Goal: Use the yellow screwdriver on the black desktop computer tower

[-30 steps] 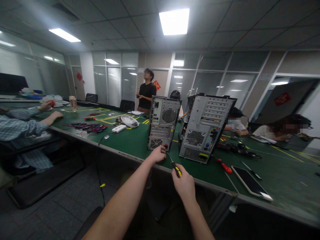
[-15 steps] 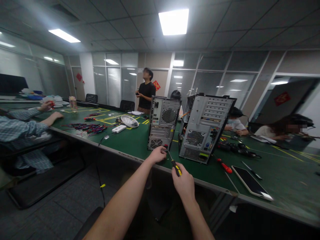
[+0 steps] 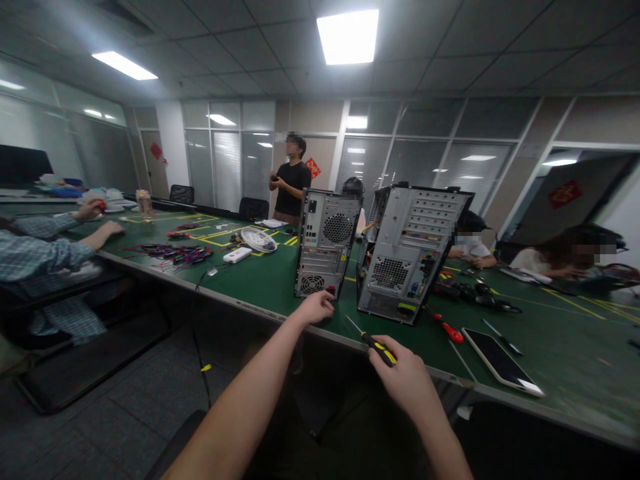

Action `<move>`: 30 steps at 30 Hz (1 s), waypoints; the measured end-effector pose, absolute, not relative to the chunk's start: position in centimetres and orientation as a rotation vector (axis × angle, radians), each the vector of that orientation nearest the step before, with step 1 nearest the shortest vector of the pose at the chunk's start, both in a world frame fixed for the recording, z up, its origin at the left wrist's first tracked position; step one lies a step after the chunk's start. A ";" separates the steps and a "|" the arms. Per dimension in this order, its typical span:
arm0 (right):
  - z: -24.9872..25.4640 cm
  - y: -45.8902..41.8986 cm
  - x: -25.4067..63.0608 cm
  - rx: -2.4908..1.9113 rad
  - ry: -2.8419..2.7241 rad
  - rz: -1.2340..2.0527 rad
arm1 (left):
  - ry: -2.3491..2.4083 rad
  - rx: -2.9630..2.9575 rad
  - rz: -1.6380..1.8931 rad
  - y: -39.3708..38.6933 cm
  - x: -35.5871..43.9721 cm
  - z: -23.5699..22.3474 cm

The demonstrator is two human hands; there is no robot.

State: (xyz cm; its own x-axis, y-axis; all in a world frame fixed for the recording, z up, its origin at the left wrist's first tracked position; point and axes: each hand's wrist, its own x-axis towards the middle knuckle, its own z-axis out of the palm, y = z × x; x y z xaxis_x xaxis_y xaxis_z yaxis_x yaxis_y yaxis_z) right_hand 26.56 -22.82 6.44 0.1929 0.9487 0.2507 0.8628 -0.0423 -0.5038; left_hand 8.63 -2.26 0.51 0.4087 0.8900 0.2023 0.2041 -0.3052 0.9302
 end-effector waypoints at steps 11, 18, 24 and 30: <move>5.8 -23.3 25.6 -1.868 -1.835 0.232 | 0.947 1.775 0.950 -2.5 8.7 0.6; 5.7 -23.4 24.7 -1.899 -1.868 0.149 | 0.934 1.797 0.963 -1.9 8.8 0.0; 5.2 -23.1 24.4 -1.891 -1.879 0.069 | 0.918 1.820 0.976 -1.3 8.8 -0.6; 5.2 -23.0 24.3 -1.929 -1.861 0.066 | 0.919 1.810 0.982 -1.2 8.8 -0.7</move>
State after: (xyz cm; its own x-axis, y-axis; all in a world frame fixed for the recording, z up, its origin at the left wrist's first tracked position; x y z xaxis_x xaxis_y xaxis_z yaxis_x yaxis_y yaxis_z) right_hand 24.27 -23.00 5.18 0.0852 0.9577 0.2750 0.9360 0.0177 -0.3517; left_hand 8.84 -1.20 -0.74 0.4191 0.8715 0.2547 0.1960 -0.3608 0.9118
